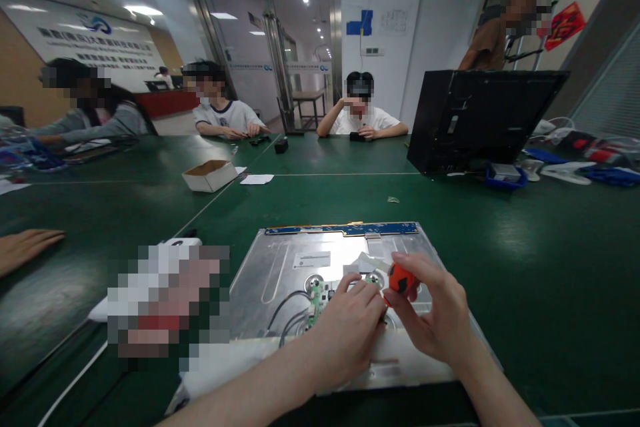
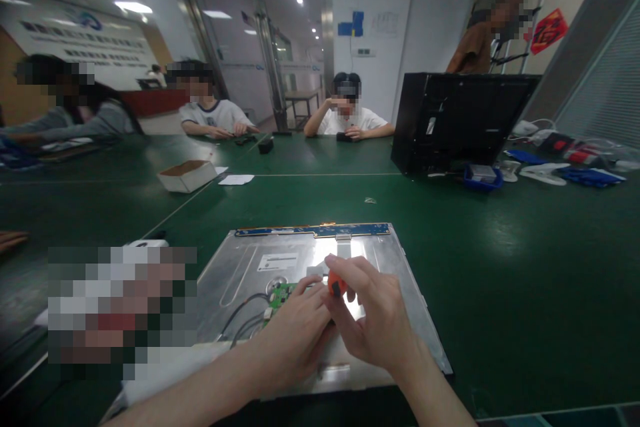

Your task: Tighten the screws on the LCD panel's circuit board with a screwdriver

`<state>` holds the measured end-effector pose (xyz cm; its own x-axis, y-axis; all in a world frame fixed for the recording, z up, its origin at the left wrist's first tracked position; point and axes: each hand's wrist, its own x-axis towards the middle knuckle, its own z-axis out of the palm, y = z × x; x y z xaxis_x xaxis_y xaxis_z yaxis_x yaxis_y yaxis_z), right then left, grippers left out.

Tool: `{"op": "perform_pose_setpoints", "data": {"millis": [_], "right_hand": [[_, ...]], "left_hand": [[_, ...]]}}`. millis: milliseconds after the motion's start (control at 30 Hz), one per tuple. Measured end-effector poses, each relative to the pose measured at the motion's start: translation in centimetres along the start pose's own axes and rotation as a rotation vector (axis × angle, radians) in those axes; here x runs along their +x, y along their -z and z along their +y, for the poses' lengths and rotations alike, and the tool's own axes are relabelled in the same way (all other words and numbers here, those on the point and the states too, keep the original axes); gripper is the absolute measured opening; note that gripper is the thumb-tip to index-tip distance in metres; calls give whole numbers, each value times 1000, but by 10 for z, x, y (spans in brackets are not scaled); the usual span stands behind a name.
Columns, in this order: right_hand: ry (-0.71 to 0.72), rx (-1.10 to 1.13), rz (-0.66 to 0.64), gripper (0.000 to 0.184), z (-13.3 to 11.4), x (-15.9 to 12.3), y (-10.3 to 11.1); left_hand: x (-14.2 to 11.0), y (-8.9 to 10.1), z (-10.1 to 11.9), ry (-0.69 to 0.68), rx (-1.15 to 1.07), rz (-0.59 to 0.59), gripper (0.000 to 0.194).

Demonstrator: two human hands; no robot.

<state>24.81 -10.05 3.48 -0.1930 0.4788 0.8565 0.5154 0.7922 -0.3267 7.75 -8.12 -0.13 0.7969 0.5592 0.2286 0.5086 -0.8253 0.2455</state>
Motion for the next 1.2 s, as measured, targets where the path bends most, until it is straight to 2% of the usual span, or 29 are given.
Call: {"op": "perform_pose_setpoints", "data": {"millis": [267, 533, 967, 1100, 1200], "right_hand": [[30, -52, 5, 36, 0, 1, -1], [49, -43, 95, 45, 3, -2, 0], [41, -48, 97, 50, 3, -4, 0], [9, -22, 117, 51, 7, -10, -1], [-19, 9, 164, 51, 9, -13, 1]], "left_hand": [[1, -2, -1, -16, -29, 26, 21], [0, 5, 0, 2, -43, -30, 23], [0, 9, 2, 19, -61, -30, 23], [1, 18, 3, 10, -95, -20, 24], [3, 37, -5, 38, -130, 10, 28]]}}
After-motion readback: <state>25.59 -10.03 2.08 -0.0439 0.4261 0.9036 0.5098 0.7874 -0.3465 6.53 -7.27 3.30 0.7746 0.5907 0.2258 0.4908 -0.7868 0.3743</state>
